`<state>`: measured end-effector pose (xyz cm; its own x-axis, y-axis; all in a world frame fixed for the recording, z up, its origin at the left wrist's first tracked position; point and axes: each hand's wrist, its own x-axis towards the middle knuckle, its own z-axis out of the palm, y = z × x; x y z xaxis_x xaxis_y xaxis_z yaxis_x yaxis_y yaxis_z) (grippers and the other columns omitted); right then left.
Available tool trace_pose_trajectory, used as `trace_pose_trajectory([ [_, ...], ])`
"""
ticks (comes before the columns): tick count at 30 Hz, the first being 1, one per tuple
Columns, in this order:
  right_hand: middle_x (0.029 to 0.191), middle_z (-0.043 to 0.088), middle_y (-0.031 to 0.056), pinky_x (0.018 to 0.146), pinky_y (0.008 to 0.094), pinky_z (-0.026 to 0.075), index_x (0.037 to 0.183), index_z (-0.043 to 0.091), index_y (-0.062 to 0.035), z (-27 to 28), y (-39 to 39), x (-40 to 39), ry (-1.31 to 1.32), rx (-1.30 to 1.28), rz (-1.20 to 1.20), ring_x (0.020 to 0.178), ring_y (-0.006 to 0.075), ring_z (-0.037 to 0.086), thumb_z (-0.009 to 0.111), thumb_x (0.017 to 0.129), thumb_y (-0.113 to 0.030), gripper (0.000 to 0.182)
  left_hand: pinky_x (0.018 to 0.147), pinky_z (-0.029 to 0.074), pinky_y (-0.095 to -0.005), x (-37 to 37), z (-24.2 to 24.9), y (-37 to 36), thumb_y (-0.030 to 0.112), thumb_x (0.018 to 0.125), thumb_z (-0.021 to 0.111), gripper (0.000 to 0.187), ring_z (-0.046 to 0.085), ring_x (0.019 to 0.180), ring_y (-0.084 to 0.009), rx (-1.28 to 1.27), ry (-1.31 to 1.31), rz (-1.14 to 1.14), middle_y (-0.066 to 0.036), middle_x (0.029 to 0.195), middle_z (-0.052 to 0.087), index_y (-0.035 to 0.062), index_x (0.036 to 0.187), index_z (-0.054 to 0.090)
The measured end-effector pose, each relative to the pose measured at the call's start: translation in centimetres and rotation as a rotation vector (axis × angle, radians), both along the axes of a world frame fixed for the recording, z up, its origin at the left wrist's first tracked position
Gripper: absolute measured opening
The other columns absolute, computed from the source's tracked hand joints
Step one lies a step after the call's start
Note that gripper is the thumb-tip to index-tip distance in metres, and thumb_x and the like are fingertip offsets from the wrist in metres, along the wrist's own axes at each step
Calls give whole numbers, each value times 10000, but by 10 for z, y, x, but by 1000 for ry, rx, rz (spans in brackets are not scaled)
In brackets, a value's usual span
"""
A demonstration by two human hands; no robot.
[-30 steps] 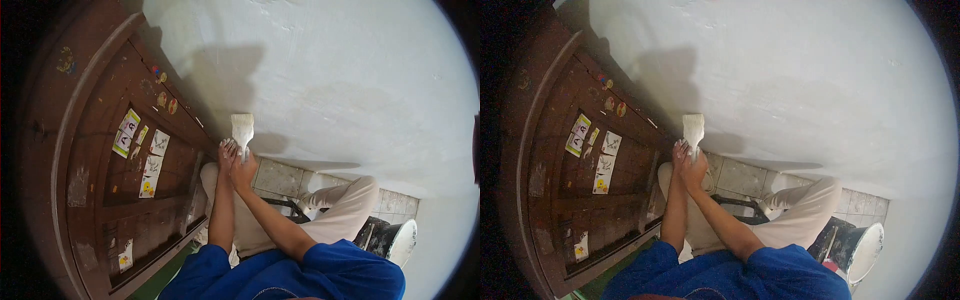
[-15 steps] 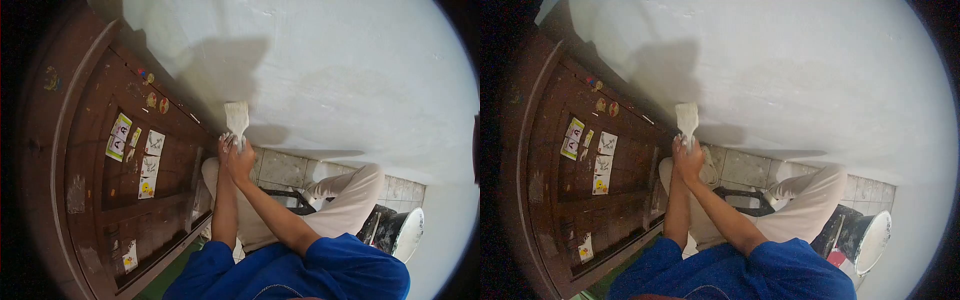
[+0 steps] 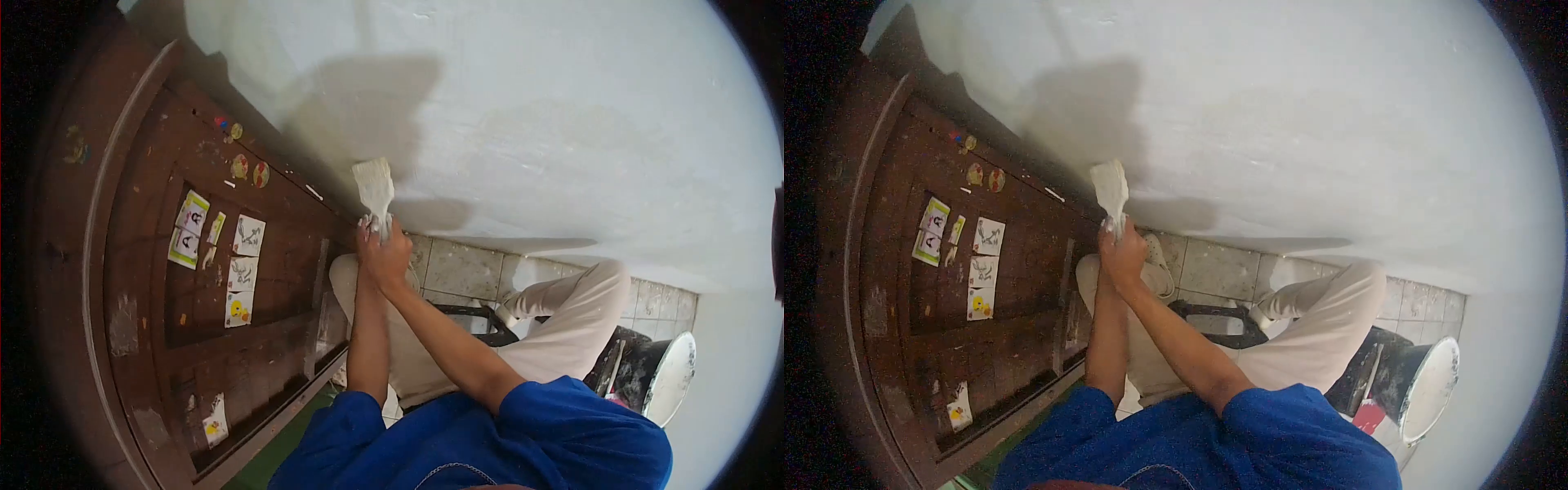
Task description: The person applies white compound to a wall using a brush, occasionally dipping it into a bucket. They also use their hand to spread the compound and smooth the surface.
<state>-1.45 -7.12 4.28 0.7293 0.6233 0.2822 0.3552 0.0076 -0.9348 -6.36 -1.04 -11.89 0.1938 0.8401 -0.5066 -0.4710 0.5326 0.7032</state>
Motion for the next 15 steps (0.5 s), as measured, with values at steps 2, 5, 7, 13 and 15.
trace_pose_trajectory([
  [2, 727, 612, 259, 562, 434, 489, 973, 580, 78, -3, -6, -1, 32, 55, 53, 642, 429, 619, 555, 881, -144, 242, 1010, 390, -420, -1, 0, -1, 318, 955, 471, 480, 469, 1192, -299, -2, -15, 15, -168, 1278, 481, 19, 1323, 394],
  [5, 723, 613, 253, 562, 424, 483, 968, 573, 90, 49, -3, 0, 7, 231, 43, 632, 423, 616, 556, 881, -151, 257, 1012, 388, -419, -3, -7, -2, 322, 955, 471, 485, 467, 1195, -297, -6, -13, 1, -166, 1280, 480, 19, 1325, 391],
  [7, 716, 612, 249, 568, 425, 477, 962, 573, 88, 91, 10, 7, -8, 308, 21, 630, 422, 612, 557, 882, -157, 258, 1014, 387, -418, -3, -7, -2, 325, 955, 471, 489, 466, 1197, -296, -8, -9, -8, -165, 1281, 480, 19, 1327, 390],
  [13, 740, 616, 248, 602, 462, 470, 973, 585, 56, 35, 18, 4, -41, 23, -68, 673, 444, 608, 544, 887, -160, 237, 1018, 382, -416, 4, -4, 2, 334, 955, 471, 499, 461, 1203, -292, -1, -6, -22, -162, 1284, 478, 19, 1333, 385],
  [15, 739, 615, 249, 602, 466, 470, 977, 586, 49, 1, -2, -2, 76, -32, -37, 676, 447, 607, 543, 884, -159, 231, 1019, 381, -415, 4, -2, 2, 337, 955, 471, 502, 460, 1205, -291, 1, -15, -19, -161, 1285, 477, 19, 1334, 383],
])
